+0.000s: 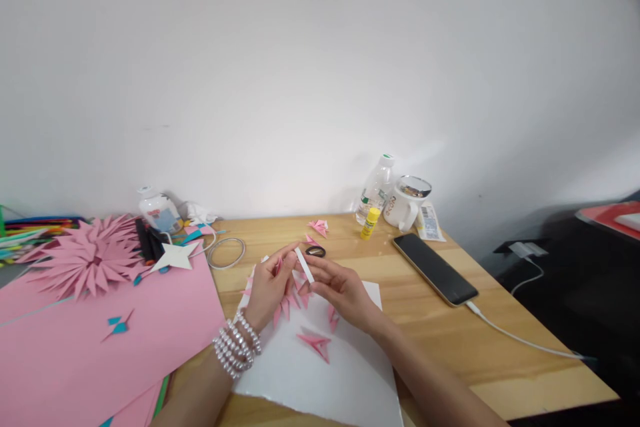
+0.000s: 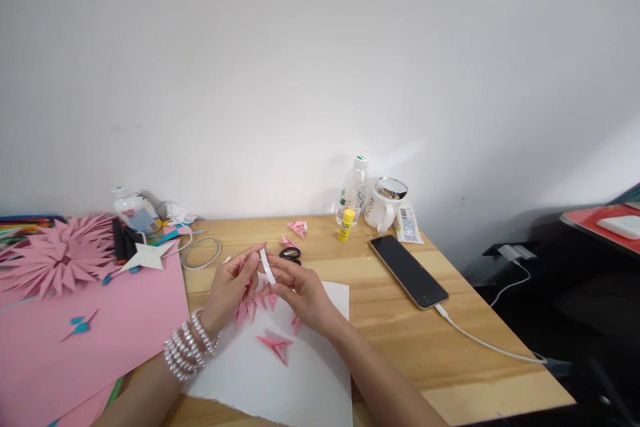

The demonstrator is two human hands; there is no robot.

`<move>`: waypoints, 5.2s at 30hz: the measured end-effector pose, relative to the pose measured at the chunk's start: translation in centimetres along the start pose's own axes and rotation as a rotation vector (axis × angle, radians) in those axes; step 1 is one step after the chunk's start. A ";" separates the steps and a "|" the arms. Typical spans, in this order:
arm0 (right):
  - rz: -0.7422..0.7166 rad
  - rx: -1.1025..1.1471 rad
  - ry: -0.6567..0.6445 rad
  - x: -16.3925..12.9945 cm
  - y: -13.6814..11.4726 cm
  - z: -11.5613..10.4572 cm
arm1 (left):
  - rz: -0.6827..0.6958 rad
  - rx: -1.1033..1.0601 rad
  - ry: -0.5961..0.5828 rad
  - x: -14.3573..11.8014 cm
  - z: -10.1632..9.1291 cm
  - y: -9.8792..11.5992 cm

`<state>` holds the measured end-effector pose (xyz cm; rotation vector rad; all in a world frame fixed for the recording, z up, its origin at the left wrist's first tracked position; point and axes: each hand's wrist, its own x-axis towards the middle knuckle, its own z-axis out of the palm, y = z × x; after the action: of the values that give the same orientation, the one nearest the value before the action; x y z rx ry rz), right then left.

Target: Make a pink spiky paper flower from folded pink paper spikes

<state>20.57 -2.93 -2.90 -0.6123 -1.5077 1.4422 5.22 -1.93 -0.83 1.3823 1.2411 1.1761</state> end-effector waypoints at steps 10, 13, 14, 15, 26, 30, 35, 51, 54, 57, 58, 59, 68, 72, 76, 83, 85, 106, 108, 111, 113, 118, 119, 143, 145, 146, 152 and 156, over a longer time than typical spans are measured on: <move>-0.011 -0.066 0.236 0.2 0.7 -0.6 | 0.047 0.041 -0.076 -0.4 0.2 -0.4; -0.058 -0.124 0.119 0.0 0.1 -0.6 | 0.002 -0.054 -0.038 -0.1 0.0 -0.7; -0.072 -0.137 0.076 0.0 -0.1 -0.5 | -0.009 -0.087 -0.026 0.0 0.0 -0.8; -0.079 -0.146 0.045 -0.1 -0.3 -0.4 | -0.017 -0.115 -0.020 0.1 -0.1 -0.8; 0.025 -0.200 0.220 0.1 0.2 -0.1 | 0.060 0.045 -0.092 -0.6 0.4 -0.2; 0.015 -0.228 0.265 0.1 0.1 -0.3 | 0.054 0.042 -0.116 -0.8 0.6 -0.2; -0.082 -0.301 0.074 -0.2 -0.9 -0.2 | 0.024 -0.009 -0.045 -0.4 0.1 -0.2; -0.201 -0.636 0.218 -0.4 0.4 0.0 | 0.108 0.158 0.204 -0.7 0.7 -0.3; -0.174 -0.681 0.173 -0.5 0.7 -0.1 | 0.106 0.142 0.170 -0.7 0.7 -0.2; -0.160 -0.712 0.162 -0.5 0.8 -0.1 | 0.100 0.139 0.140 -0.6 0.7 -0.3; -0.155 -0.721 0.165 -0.5 0.9 -0.1 | 0.098 0.137 0.131 -0.6 0.6 -0.4; -0.150 -0.725 0.170 -0.5 0.9 -0.1 | 0.093 0.134 0.127 -0.6 0.6 -0.5; -0.140 -0.731 0.203 -0.3 1.4 -0.1 | 0.133 0.124 0.153 -0.6 0.8 -0.5; -0.168 -0.762 0.284 0.0 1.7 -0.4 | 0.179 0.132 0.130 -0.5 0.7 -0.5; -0.172 -0.770 0.327 0.1 1.6 -0.6 | 0.191 0.111 0.092 -0.6 0.7 -0.5; -0.106 -0.693 0.332 -0.1 0.4 0.0 | 0.124 0.031 0.034 -0.7 0.8 -0.3; -0.090 -0.642 0.341 0.0 0.2 0.2 | 0.108 -0.004 0.014 -0.7 0.8 -0.3; -0.066 -0.441 0.345 0.6 -0.2 0.4 | -0.009 -0.374 -0.211 -0.6 1.0 -0.8; -0.075 -0.462 0.353 0.6 0.0 0.4 | -0.026 -0.380 -0.225 -0.6 0.9 -0.8; -0.070 -0.494 0.371 0.6 0.2 0.3 | -0.053 -0.398 -0.240 -0.6 0.8 -0.7; -0.050 -0.481 0.375 0.6 0.2 0.4 | -0.072 -0.421 -0.239 -0.6 0.8 -0.7; -0.030 -0.413 0.365 0.5 -0.4 0.7 | -0.111 -0.483 -0.258 -0.6 0.9 -0.9; -0.025 -0.398 0.362 0.5 -0.5 0.7 | -0.121 -0.500 -0.262 -0.6 0.9 -0.9; -0.016 -0.435 0.319 0.9 0.7 -1.7 | -0.258 -0.536 -0.235 -0.1 0.5 -1.1; -0.004 -0.423 0.307 0.9 0.5 -1.3 | -0.270 -0.523 -0.254 -0.1 0.5 -1.0; -0.009 -0.456 0.318 0.8 0.4 -1.3 | -0.273 -0.520 -0.252 -0.1 0.5 -1.0; -0.072 -0.757 0.400 0.7 1.0 -1.5 | -0.261 -0.575 -0.220 -0.1 0.7 -0.7; -0.016 -0.855 0.475 0.7 1.5 -1.7 | -0.271 -0.692 -0.193 -0.1 1.0 -0.6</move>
<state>21.41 -1.23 -4.36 -1.3338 -1.6769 0.5086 6.10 -2.01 -1.57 0.7614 0.7437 1.1022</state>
